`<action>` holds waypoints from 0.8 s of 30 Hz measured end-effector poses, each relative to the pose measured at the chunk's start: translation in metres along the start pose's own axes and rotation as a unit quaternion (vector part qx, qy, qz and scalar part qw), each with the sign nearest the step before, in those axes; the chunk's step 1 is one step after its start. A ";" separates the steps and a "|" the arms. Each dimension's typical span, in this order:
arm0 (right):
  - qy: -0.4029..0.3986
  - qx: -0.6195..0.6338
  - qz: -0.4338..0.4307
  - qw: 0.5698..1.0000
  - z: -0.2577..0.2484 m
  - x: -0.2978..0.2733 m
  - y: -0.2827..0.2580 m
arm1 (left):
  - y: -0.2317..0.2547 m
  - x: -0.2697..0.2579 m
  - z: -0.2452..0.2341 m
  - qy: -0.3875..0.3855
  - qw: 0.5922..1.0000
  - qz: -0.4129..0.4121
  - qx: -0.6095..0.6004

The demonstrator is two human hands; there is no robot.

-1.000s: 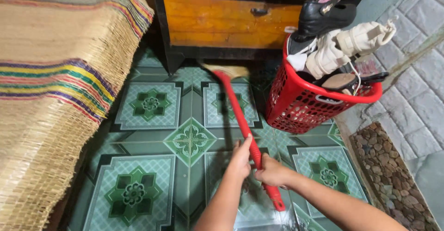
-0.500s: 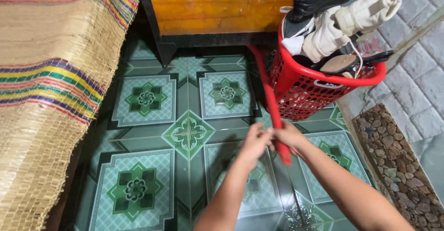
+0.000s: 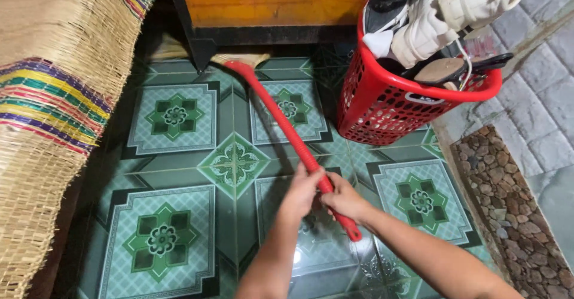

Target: The recorder sweeps a small area of the floor with a broom and then assembles a small wooden storage box while sitting on the floor.

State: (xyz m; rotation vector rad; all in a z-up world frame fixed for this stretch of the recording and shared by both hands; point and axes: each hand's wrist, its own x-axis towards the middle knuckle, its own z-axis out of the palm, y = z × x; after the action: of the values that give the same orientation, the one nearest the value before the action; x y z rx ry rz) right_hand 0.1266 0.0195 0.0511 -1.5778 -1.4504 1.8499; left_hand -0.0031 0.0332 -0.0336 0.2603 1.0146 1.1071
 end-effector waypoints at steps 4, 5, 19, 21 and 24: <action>0.053 0.024 -0.005 0.998 -0.001 -0.002 0.031 | -0.014 -0.010 0.010 -0.049 0.990 0.073 0.109; 0.090 0.030 -0.033 0.995 -0.004 0.007 0.039 | -0.013 -0.013 0.013 -0.071 0.984 0.087 0.137; 0.114 -0.040 -0.018 0.993 -0.036 0.184 -0.037 | -0.021 -0.002 -0.070 0.105 0.977 0.028 0.184; 0.060 -0.145 -0.042 0.987 -0.030 0.191 -0.018 | -0.041 0.011 -0.086 0.107 0.981 0.047 0.157; -0.005 -0.189 -0.049 0.981 -0.017 0.167 0.011 | -0.029 -0.005 -0.075 0.106 0.982 0.030 0.151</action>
State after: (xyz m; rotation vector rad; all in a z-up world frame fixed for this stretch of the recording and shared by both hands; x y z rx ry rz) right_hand 0.0871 0.1491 -0.0481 -1.6222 -1.9375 1.5952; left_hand -0.0448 -0.0064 -0.0905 0.4242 1.3757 1.0480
